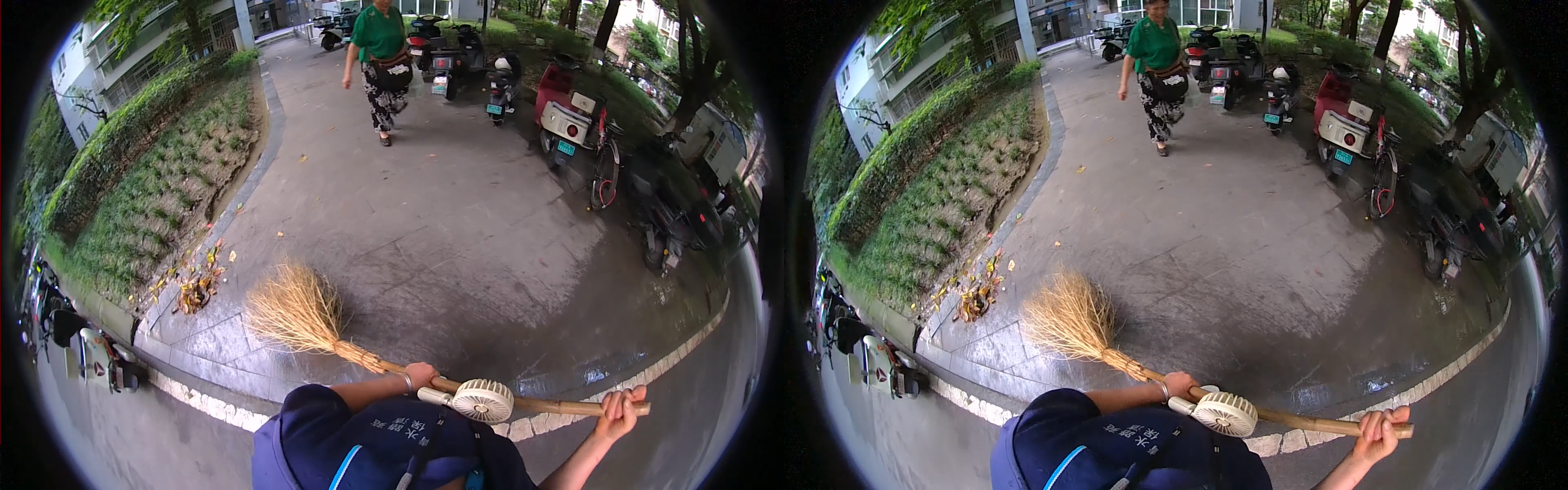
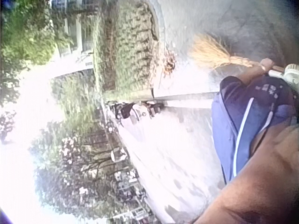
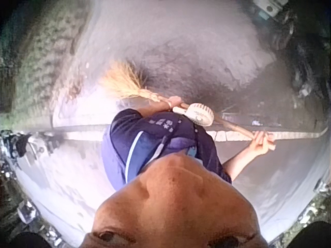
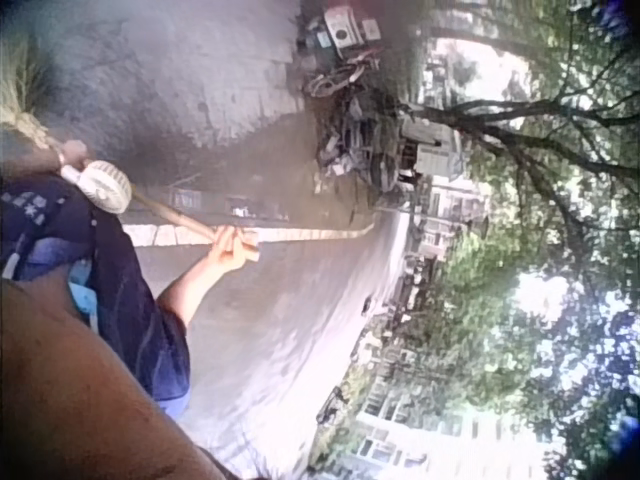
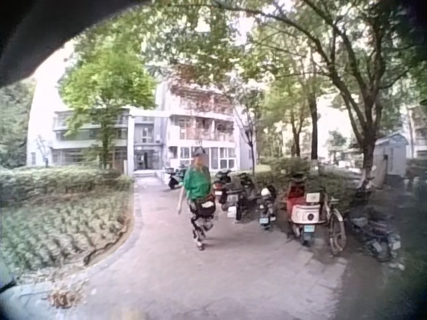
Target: The person uses a large broom to sweep leaves and debris on an asphalt road and a paved walkway near parked scooters.
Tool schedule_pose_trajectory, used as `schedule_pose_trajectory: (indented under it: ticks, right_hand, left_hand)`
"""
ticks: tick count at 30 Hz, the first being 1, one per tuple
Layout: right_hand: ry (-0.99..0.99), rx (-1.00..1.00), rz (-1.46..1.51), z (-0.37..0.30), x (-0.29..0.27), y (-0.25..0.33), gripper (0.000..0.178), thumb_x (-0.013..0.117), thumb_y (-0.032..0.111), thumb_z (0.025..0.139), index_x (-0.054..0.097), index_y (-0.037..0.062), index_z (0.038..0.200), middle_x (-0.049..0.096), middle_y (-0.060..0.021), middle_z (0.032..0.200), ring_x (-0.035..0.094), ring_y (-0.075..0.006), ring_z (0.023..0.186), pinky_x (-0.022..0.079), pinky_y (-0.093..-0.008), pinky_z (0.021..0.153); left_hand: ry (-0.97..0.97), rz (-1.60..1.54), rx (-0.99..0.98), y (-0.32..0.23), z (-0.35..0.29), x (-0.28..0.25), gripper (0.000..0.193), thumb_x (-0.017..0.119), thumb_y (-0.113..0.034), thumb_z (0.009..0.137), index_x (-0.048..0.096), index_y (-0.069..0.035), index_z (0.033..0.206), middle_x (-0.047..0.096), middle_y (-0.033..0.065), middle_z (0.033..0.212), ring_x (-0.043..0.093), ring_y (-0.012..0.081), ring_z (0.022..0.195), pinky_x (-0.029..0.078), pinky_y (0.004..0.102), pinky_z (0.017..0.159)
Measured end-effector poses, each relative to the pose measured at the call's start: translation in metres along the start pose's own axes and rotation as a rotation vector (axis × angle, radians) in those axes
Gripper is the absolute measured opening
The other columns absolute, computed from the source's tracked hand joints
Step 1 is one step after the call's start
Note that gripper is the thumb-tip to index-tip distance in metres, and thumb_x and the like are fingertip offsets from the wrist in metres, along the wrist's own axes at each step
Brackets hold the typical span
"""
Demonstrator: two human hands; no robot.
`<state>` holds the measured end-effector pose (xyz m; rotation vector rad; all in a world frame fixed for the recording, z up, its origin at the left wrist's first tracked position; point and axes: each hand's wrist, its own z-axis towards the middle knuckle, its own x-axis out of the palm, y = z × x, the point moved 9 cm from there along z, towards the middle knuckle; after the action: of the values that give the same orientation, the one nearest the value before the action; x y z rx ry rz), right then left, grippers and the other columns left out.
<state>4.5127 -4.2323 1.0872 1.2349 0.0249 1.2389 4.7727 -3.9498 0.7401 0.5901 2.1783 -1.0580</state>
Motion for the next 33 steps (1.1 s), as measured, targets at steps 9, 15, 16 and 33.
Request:
schedule_pose_trajectory:
  ticks: [9,15,16,33]
  right_hand:
    - [0.002,0.075,-0.084,0.003,0.041,-0.023,0.022,0.062,0.009,0.076,0.046,0.0094,0.091,0.036,0.0027,0.048,0.035,-0.0102,0.037,0.032,-0.0261,0.040]
    - [-0.091,-0.004,-0.039,-0.023,-0.047,0.025,0.014,0.056,0.007,0.085,0.045,0.0077,0.094,0.033,0.0039,0.052,0.032,-0.0065,0.042,0.027,-0.0222,0.042]
    - [-0.083,-0.010,-0.022,-0.029,-0.059,0.027,0.013,0.055,0.007,0.086,0.045,0.0083,0.095,0.033,0.0044,0.053,0.032,-0.0058,0.043,0.026,-0.0211,0.043]
    - [-0.470,-0.115,-0.002,-0.138,-0.157,0.042,0.008,0.050,0.004,0.090,0.045,0.0097,0.086,0.031,0.0053,0.056,0.030,-0.0056,0.047,0.028,-0.0229,0.051]
  left_hand:
    - [0.086,0.123,0.010,0.044,0.043,0.047,0.033,0.063,-0.045,0.074,0.070,-0.020,0.095,0.067,0.0117,0.097,0.063,0.0277,0.095,0.049,0.0411,0.081]
    - [0.127,0.070,0.042,-0.002,0.034,0.032,0.026,0.063,-0.034,0.073,0.070,-0.018,0.092,0.067,0.0120,0.096,0.063,0.0297,0.095,0.050,0.0406,0.080]
    - [0.126,0.100,0.065,-0.009,0.030,0.027,0.025,0.063,-0.033,0.073,0.070,-0.018,0.091,0.067,0.0120,0.095,0.063,0.0302,0.095,0.050,0.0406,0.080]
    - [0.221,0.383,0.218,-0.058,0.061,-0.011,0.026,0.064,-0.036,0.072,0.070,-0.015,0.087,0.068,0.0125,0.088,0.065,0.0311,0.088,0.052,0.0434,0.072]
